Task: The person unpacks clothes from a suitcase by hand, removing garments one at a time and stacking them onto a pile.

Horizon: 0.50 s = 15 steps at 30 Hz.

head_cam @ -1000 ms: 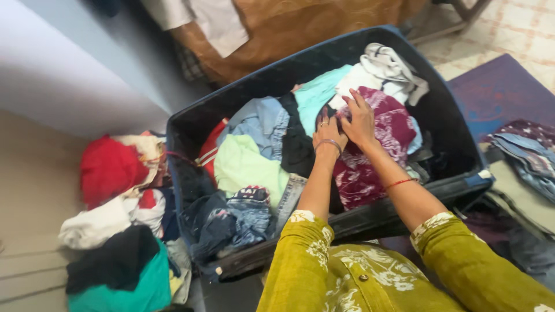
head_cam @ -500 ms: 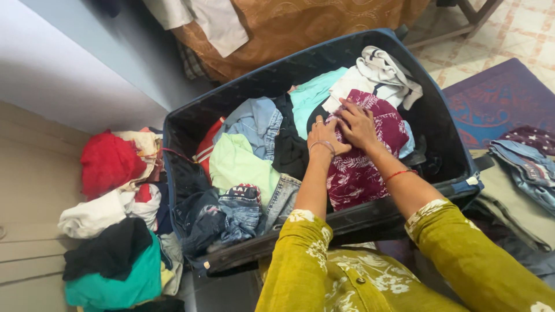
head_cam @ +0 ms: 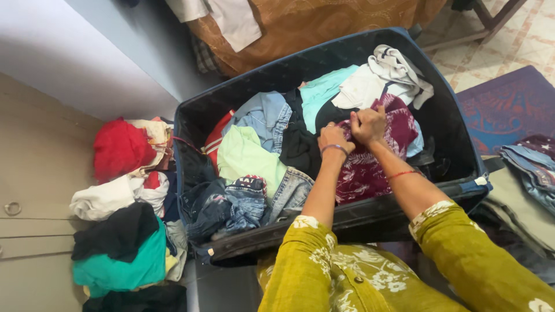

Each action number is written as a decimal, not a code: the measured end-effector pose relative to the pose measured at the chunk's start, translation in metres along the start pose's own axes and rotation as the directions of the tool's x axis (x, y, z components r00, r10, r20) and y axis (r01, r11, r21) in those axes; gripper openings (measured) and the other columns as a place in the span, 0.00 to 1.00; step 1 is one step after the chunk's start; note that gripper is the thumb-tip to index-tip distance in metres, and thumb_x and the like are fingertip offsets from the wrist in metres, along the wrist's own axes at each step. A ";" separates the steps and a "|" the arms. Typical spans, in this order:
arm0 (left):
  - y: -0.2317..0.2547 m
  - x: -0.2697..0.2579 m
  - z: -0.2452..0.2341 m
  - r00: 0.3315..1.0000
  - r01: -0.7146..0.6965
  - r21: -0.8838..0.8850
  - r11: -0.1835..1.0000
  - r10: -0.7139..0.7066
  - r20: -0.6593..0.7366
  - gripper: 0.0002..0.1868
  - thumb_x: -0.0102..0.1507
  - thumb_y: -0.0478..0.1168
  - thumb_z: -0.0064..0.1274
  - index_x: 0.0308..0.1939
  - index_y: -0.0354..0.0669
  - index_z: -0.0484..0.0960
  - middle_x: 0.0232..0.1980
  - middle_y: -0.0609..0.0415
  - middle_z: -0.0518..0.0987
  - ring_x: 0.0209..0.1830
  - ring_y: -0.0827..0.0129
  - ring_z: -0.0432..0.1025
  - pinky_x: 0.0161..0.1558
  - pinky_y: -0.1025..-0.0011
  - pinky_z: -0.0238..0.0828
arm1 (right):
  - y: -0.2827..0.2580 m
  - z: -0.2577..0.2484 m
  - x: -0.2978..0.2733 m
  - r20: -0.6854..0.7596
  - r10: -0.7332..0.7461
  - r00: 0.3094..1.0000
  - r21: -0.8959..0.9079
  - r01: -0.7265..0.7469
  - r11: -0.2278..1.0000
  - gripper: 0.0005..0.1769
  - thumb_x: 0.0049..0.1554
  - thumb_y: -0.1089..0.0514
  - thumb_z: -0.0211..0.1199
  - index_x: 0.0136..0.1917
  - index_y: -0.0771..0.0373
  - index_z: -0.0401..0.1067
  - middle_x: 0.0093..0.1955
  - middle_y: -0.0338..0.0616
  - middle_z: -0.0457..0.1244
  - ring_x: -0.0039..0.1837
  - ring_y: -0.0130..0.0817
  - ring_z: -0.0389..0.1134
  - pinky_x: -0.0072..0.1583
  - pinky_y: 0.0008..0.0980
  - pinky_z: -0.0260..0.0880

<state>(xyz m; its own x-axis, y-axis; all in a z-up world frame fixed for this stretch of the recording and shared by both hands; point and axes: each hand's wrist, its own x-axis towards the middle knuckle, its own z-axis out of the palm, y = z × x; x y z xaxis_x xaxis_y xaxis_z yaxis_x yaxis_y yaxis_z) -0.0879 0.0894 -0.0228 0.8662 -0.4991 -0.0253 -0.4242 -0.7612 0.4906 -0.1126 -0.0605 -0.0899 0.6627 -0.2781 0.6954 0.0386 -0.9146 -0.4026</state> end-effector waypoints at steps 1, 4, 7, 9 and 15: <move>-0.007 0.007 0.009 1.000 -0.004 -0.001 1.000 0.004 0.001 0.19 0.43 0.44 0.68 0.37 0.45 0.89 0.59 0.48 0.76 0.59 0.51 0.71 0.54 0.56 0.73 | 0.000 0.003 0.005 0.000 -0.013 1.000 -0.023 0.013 1.000 0.20 0.62 0.54 0.61 0.28 0.59 0.67 0.31 0.46 0.63 0.37 0.46 0.63 0.54 0.47 0.57; -0.026 0.038 0.026 0.987 -0.075 -0.197 0.978 0.044 -0.156 0.16 0.45 0.41 0.63 0.37 0.48 0.89 0.48 0.46 0.82 0.51 0.49 0.76 0.53 0.57 0.75 | -0.003 0.009 0.028 -0.017 -0.045 0.999 -0.061 0.044 0.997 0.20 0.60 0.53 0.62 0.28 0.59 0.67 0.31 0.48 0.63 0.36 0.48 0.63 0.55 0.48 0.58; -0.044 0.072 0.019 0.969 -0.149 -0.267 0.952 0.088 -0.230 0.13 0.47 0.39 0.59 0.35 0.47 0.90 0.44 0.44 0.84 0.48 0.47 0.76 0.50 0.58 0.75 | -0.020 0.013 0.069 -0.062 -0.071 0.996 -0.070 0.067 0.995 0.20 0.61 0.53 0.63 0.28 0.59 0.67 0.32 0.48 0.63 0.37 0.48 0.64 0.57 0.51 0.58; -0.053 0.092 0.002 0.926 -0.190 -0.311 0.931 0.065 -0.373 0.17 0.46 0.39 0.56 0.39 0.50 0.89 0.44 0.46 0.85 0.47 0.48 0.78 0.53 0.59 0.75 | -0.041 0.012 0.101 -0.078 -0.057 0.995 -0.045 0.053 0.998 0.22 0.63 0.51 0.64 0.30 0.60 0.67 0.35 0.47 0.64 0.42 0.47 0.65 0.58 0.52 0.57; -0.077 0.088 -0.102 0.834 -0.360 -0.348 0.866 0.131 -0.537 0.18 0.47 0.36 0.56 0.40 0.48 0.89 0.49 0.44 0.84 0.48 0.48 0.78 0.51 0.61 0.76 | -0.093 0.007 0.157 -0.216 -0.020 0.976 0.262 0.078 0.962 0.18 0.65 0.45 0.67 0.48 0.63 0.71 0.48 0.49 0.66 0.54 0.49 0.66 0.58 0.49 0.60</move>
<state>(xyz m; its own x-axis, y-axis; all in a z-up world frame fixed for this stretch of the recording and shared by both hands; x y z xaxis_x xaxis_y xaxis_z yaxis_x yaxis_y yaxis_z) 0.0480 0.1465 0.0261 0.8081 -0.2936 0.5107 -0.5873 -0.3353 0.7366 -0.0071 -0.0166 0.0525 0.4846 -0.3163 0.8155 0.2844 -0.8247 -0.4888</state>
